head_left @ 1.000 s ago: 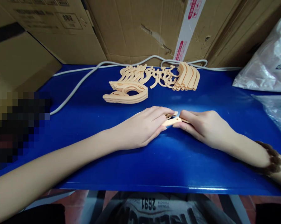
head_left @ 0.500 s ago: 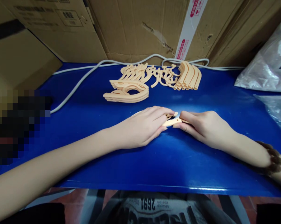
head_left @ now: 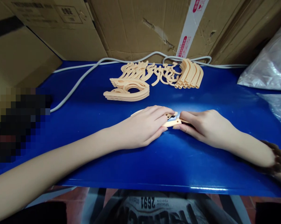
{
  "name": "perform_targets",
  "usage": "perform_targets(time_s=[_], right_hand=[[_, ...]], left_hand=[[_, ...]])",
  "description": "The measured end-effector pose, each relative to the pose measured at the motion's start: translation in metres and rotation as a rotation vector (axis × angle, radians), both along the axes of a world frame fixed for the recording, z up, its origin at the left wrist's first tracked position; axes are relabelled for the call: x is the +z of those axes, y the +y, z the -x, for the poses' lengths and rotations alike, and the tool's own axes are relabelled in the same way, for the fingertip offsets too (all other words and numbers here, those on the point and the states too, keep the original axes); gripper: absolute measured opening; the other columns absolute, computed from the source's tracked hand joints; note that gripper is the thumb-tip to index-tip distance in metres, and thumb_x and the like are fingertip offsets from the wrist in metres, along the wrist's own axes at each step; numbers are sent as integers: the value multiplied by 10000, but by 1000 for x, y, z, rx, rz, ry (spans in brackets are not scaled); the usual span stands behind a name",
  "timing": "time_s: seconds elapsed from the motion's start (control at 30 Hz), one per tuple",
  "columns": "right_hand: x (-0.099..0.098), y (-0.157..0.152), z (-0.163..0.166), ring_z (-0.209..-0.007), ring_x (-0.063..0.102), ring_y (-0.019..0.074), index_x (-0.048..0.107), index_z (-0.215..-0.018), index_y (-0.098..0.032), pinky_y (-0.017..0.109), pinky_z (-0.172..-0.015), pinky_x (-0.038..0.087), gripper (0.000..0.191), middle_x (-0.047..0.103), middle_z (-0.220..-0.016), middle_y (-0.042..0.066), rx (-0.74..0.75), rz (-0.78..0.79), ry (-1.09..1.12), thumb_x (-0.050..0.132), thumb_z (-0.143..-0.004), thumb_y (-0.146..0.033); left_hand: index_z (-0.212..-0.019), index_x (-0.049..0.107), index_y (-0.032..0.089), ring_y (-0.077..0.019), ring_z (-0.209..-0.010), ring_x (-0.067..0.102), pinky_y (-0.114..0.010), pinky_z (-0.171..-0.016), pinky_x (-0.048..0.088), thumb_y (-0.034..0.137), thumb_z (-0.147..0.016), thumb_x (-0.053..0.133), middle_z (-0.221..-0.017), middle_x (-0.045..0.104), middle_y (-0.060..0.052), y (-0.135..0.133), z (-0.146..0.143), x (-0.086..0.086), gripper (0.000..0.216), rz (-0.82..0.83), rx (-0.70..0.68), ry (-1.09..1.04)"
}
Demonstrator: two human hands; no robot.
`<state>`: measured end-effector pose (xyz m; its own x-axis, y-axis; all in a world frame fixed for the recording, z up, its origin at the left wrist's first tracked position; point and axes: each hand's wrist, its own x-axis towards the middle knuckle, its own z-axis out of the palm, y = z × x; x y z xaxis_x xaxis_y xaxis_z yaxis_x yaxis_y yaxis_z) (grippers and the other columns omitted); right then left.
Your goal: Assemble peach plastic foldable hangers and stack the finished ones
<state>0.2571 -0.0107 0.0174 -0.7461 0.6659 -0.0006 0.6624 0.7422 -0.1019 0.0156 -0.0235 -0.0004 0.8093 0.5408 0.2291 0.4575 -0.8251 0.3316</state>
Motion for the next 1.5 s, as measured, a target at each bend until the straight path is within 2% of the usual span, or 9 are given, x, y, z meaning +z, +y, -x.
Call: perform_targets(time_s=[0.2, 0.43, 0.83, 1.0, 1.23, 1.5], right_hand=[[-2, 1, 0, -498, 516, 128, 533, -841, -194, 260, -509, 232, 489, 609, -662, 4, 31, -34, -11, 242, -1030, -538], [-6, -5, 3, -541, 555, 131, 535, -818, -186, 264, -490, 228, 510, 601, -666, 14, 48, -320, -17, 190, -1052, -481], [-5, -4, 0, -462, 500, 117, 509, -780, -193, 248, -464, 221, 518, 550, -598, -17, 62, -254, 2, 175, -1053, -480], [-5, -5, 0, -490, 514, 114, 525, -788, -189, 259, -471, 220, 482, 566, -625, -11, 91, -339, -25, 222, -1057, -448], [-3, -5, 0, -537, 580, 125, 546, -827, -185, 275, -489, 263, 397, 582, -655, -12, 168, -511, -50, 293, -1056, -388], [-2, -5, 2, -547, 580, 134, 550, -841, -180, 285, -504, 278, 372, 585, -658, -9, 198, -586, -62, 320, -1052, -383]], left_hand=[[-1263, 535, 80, -255, -1322, 438, -409, -1147, 356, 237, -1044, 340, -1417, 494, -147, -1, 0, 0, 333, 18, 16, 5], [-1227, 547, 72, -259, -1314, 440, -413, -1147, 351, 247, -1054, 320, -1417, 498, -143, 1, 1, 0, 336, 35, -1, 2], [-1235, 539, 87, -251, -1317, 434, -403, -1136, 353, 246, -1055, 324, -1419, 494, -138, 1, 1, -1, 323, 44, -3, -27], [-1269, 523, 70, -245, -1306, 444, -394, -1133, 359, 244, -1054, 327, -1413, 502, -146, 0, 1, 0, 339, 36, -10, -18], [-1211, 548, 74, -254, -1306, 444, -401, -1132, 358, 241, -1053, 324, -1410, 503, -147, 1, 1, 0, 320, 16, -16, -4], [-1167, 555, 87, -251, -1303, 449, -408, -1136, 361, 249, -1057, 320, -1410, 505, -147, 1, 2, 0, 306, 13, -18, -2]])
